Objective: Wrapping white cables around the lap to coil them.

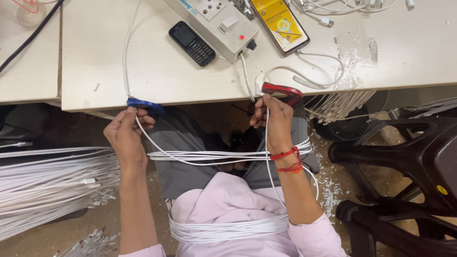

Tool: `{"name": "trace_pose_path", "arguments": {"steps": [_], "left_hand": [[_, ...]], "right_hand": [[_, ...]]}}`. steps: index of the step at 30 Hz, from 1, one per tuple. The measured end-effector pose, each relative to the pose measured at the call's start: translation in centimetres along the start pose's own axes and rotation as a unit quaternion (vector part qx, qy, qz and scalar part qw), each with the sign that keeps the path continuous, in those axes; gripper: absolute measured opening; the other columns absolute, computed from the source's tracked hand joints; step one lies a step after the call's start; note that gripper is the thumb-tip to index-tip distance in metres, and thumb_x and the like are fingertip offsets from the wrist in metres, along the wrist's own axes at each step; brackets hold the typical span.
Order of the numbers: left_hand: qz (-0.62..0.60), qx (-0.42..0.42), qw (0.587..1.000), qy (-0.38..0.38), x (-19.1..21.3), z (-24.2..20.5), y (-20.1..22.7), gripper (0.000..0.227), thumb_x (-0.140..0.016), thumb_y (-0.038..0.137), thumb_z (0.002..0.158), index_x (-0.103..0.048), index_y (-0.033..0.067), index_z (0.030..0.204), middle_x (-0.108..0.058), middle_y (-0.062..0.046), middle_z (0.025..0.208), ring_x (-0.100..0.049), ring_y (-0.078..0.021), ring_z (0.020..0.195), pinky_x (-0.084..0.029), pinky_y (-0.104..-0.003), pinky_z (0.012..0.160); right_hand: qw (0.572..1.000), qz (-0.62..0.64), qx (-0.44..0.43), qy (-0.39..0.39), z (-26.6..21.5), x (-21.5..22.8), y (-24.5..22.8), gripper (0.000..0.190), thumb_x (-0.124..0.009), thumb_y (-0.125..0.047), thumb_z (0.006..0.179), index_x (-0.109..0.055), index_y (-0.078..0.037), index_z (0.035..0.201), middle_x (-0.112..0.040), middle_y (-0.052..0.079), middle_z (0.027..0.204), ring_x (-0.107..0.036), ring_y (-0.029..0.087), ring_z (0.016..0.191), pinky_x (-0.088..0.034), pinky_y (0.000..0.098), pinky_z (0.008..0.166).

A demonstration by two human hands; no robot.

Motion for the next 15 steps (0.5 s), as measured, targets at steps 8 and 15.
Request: {"name": "trace_pose_path", "arguments": {"steps": [8,15], "left_hand": [[-0.054,-0.097,0.993,0.031,-1.0,-0.7,0.1,0.025,-0.06,0.009,0.104,-0.069,-0.0071,0.087,-0.067,-0.01,0.079,-0.063,-0.0159,0.069,-0.058,-0.032,0.077],[-0.073,-0.1,0.991,0.047,-1.0,-1.1,0.0,0.025,-0.059,0.007,0.104,-0.069,-0.0082,0.087,-0.066,-0.011,0.078,-0.062,-0.0167,0.07,-0.056,-0.032,0.076]], "right_hand": [[1.0,0.004,0.004,0.02,-2.9,0.0,1.0,0.033,-0.054,-0.022,0.103,-0.062,-0.001,0.08,-0.057,0.004,0.061,-0.062,0.018,0.05,-0.045,0.0279,0.045],[1.0,0.016,-0.001,0.005,-5.8,2.5,-4.5,0.032,-0.054,-0.024,0.103,-0.064,-0.001,0.085,-0.057,0.004,0.066,-0.059,0.018,0.057,-0.049,0.0312,0.055]]}}
Point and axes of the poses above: each hand's wrist, its own z-axis towards the middle knuckle, its own x-axis out of the back of the hand, y = z × x, the point moved 7 cm from there along z, towards the middle knuckle
